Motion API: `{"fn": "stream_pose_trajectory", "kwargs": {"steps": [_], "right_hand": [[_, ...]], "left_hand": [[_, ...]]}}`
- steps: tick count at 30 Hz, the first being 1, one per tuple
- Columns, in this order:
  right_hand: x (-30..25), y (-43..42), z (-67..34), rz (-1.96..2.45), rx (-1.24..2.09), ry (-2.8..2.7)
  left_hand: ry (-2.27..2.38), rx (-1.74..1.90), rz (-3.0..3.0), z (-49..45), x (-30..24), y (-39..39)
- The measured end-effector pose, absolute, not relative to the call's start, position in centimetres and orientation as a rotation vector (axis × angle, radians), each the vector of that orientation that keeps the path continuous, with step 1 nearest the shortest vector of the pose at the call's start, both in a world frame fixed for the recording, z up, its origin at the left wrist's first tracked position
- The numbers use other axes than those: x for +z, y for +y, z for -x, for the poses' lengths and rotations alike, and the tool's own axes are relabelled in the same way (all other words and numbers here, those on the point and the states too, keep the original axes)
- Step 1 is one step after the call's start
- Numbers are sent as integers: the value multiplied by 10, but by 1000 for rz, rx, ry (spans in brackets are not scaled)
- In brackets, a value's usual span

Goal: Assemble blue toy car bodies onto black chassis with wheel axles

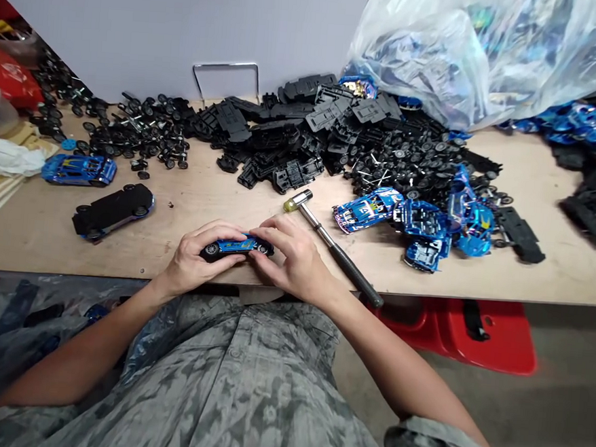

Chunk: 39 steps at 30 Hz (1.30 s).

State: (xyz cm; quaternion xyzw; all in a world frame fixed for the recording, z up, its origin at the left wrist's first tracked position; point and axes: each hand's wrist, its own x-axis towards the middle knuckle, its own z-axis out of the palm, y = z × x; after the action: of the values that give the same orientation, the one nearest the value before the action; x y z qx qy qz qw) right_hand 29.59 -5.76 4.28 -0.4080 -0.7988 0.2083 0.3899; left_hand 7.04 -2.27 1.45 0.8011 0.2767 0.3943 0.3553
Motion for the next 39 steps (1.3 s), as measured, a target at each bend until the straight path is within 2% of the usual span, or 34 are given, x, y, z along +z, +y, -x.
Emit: {"fn": "stream_pose_trajectory", "kwargs": {"steps": [7,21,28,39], "right_hand": [[42,-60,-297,1095,644,-2061],[30,-65,-288,1136,454,-2037],[25,-66,-294,1058,540,-2005],[33,-67,-289,1023,333,-2124]], "left_hand": [[747,994,-2031,-71,13,-22],[689,1065,-1995,-73,8,-21],[716,965,-2009,-69,19,-20],[779,921,-1957,-67,17,-21]]}}
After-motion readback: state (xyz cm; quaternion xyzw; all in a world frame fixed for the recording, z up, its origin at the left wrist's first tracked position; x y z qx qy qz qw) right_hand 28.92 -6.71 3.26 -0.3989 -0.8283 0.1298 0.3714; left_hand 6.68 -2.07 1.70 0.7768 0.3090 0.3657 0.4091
